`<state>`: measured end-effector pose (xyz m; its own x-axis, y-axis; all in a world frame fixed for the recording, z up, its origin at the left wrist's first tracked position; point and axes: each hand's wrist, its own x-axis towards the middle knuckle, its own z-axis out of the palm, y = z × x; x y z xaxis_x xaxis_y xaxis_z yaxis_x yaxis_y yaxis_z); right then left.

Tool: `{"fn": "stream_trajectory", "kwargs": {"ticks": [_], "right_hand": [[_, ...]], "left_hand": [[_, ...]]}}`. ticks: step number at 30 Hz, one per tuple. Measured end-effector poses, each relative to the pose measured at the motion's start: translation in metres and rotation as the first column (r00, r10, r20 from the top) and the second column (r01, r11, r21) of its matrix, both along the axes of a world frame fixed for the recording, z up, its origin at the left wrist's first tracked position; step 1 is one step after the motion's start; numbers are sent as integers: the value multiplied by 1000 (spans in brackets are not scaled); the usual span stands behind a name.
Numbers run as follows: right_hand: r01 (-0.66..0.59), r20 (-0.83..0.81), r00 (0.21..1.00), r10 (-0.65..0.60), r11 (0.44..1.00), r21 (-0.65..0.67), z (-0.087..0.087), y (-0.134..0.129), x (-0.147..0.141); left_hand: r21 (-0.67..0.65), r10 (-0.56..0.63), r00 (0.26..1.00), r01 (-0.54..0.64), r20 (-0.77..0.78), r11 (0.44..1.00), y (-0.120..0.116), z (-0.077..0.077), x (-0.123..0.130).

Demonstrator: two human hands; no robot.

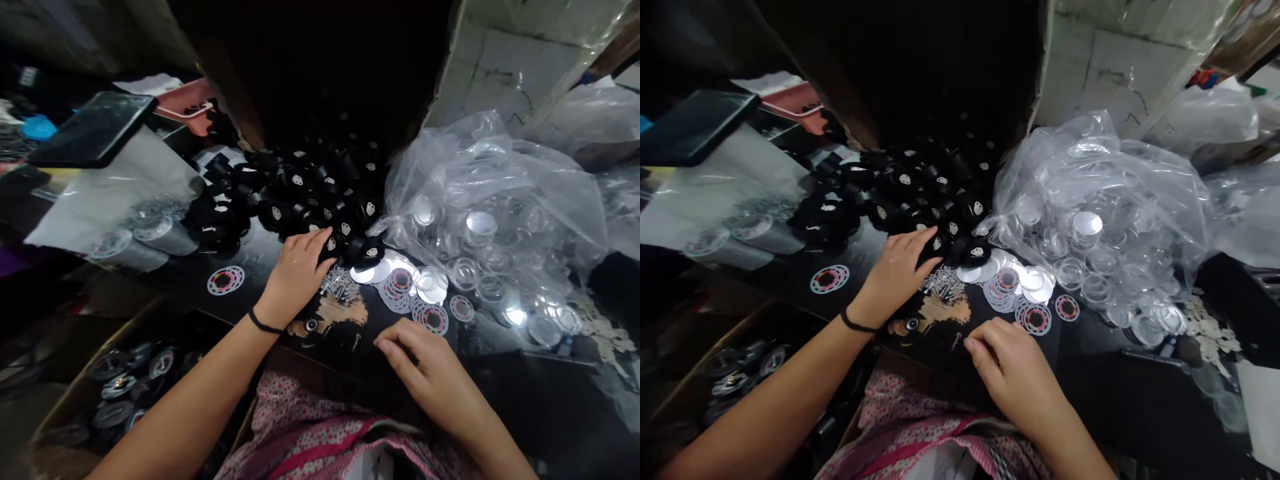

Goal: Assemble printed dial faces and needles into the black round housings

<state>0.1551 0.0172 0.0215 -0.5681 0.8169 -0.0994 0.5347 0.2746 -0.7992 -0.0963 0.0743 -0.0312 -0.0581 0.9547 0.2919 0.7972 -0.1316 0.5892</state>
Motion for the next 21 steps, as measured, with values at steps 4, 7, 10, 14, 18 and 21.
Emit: {"fn": "stream_trajectory", "kwargs": {"ticks": [4,7,10,14,18,21], "right_hand": [[112,-57,992,-117,991,-80,-5,-3,1],[191,-111,973,-204,975,-117,-6,-2,-9],[218,-77,972,-224,972,-84,-3,2,-14],[72,-113,989,-91,983,-167,1,4,6],[278,89,957,-277,961,-6,-6,9,41],[376,377,816,-439,897,231,-17,14,59]], "left_hand": [[15,65,995,-66,80,998,-23,3,15],[-61,54,972,-41,230,997,-68,12,40],[-201,72,884,25,462,979,-102,11,59],[-461,222,645,228,732,858,-116,-6,69],[-559,474,306,333,826,759,-117,-12,77],[-532,514,147,318,845,785,-116,-8,86]]}}
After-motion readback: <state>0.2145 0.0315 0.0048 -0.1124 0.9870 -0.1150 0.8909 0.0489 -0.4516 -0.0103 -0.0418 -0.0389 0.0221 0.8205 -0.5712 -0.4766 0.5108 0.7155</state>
